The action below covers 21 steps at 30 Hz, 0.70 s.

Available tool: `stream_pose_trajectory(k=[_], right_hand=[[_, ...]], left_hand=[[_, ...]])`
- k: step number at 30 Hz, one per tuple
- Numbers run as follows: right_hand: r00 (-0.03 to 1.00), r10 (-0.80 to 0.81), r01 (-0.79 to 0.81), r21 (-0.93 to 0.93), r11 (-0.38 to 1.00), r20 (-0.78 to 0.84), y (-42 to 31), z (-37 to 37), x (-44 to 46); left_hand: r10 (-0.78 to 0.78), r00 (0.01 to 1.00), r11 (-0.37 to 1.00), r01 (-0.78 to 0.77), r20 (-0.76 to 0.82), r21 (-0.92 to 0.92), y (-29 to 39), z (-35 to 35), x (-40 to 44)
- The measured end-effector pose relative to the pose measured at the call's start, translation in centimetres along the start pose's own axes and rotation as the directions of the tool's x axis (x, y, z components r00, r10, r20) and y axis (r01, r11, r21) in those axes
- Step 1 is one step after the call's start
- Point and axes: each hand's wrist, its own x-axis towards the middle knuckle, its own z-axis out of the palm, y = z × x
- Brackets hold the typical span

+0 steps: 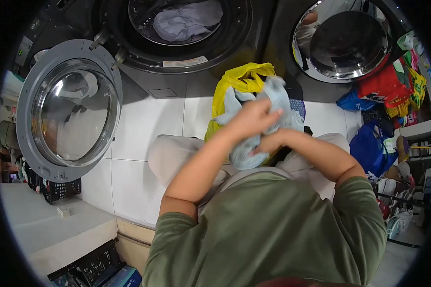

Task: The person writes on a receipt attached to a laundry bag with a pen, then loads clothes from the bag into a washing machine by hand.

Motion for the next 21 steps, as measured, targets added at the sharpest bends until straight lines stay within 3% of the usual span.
stream_pose_trajectory(k=[2,3,4,5,6,7,8,9,10,11,13,14,15,16,17,18,19,20,21], right_hand=[[0.989,0.044,-0.035,0.065,0.997,-0.141,3.7,-2.5,-2.1],[0.976,0.066,-0.046,0.101,0.994,-0.210,5.5,-3.8,-3.1],[0.905,-0.097,0.168,0.139,0.976,-0.413,3.3,-6.7,-7.6],[0.827,-0.083,0.217,0.178,0.960,-0.556,3.4,-8.3,-10.8],[0.760,-0.133,0.397,0.292,0.870,-0.636,3.8,-9.4,-13.5],[0.625,-0.220,0.572,0.248,0.782,-0.749,4.6,-10.1,-15.3],[0.509,-0.246,0.686,0.216,0.694,-0.825,4.3,-11.1,-16.6],[0.406,-0.180,0.713,0.187,0.676,-0.896,4.0,-12.2,-17.7],[0.360,-0.148,0.675,0.148,0.723,-0.921,2.3,-14.2,-18.8],[0.324,-0.041,0.551,0.153,0.820,-0.945,-0.5,-15.5,-19.6],[0.386,0.043,0.315,0.176,0.933,-0.922,-1.3,-18.9,-21.6],[0.419,0.123,0.228,0.235,0.945,-0.900,-0.8,-20.0,-22.5],[0.405,0.116,0.208,0.215,0.954,-0.907,1.1,-20.9,-23.6],[0.393,0.104,0.191,0.192,0.963,-0.914,3.2,-21.6,-24.9],[0.346,0.153,0.228,0.241,0.943,-0.926,4.5,-22.0,-25.8],[0.305,0.141,0.348,0.248,0.904,-0.942,5.8,-22.5,-26.6],[0.258,0.138,0.462,0.248,0.851,-0.956,6.9,-22.9,-27.5],[0.209,0.142,0.569,0.238,0.787,-0.968,8.1,-23.2,-28.1],[0.159,0.126,0.660,0.200,0.724,-0.979,8.8,-23.1,-27.8]], left_hand=[[0.172,0.939,0.872,-0.285,-0.297,-0.397,-2.1,-3.4,0.6],[0.155,0.933,0.790,-0.315,-0.326,-0.526,-3.1,-6.9,0.6],[0.136,0.926,0.689,-0.343,-0.351,-0.639,-3.6,-9.5,0.6],[0.204,0.876,0.819,-0.397,-0.437,-0.414,-3.5,-9.7,0.9],[0.288,0.818,0.895,-0.415,-0.498,-0.163,-3.5,-9.6,1.1],[0.244,0.860,0.964,-0.266,-0.448,0.013,-4.9,-8.1,2.2],[0.293,0.849,0.934,-0.352,-0.440,-0.057,-6.7,-5.7,3.6],[0.247,0.918,0.968,-0.250,-0.310,0.031,-6.5,-4.9,3.8],[0.182,0.966,0.978,-0.158,-0.181,0.137,-6.1,-4.4,3.9],[0.084,0.954,0.994,-0.060,-0.287,0.092,-5.7,-4.6,4.0],[-0.128,0.873,0.991,0.130,-0.471,-0.029,-5.2,-6.6,3.4],[0.023,0.761,0.991,0.069,-0.648,0.116,-5.2,-8.2,2.8],[0.369,0.633,0.888,-0.022,-0.681,0.460,-5.8,-10.9,2.6],[0.354,0.532,0.903,0.021,-0.769,0.430,-6.4,-12.9,2.5],[0.199,0.554,0.957,0.069,-0.809,0.283,-4.4,-14.4,1.3],[0.056,0.483,0.991,0.081,-0.874,0.108,-6.1,-16.3,1.8],[-0.105,0.437,0.994,0.049,-0.894,-0.093,-3.6,-17.4,0.8],[-0.074,0.449,0.995,0.098,-0.890,-0.034,-3.2,-19.0,0.7],[0.160,0.516,0.985,-0.031,-0.841,0.168,-2.7,-19.5,1.6]])
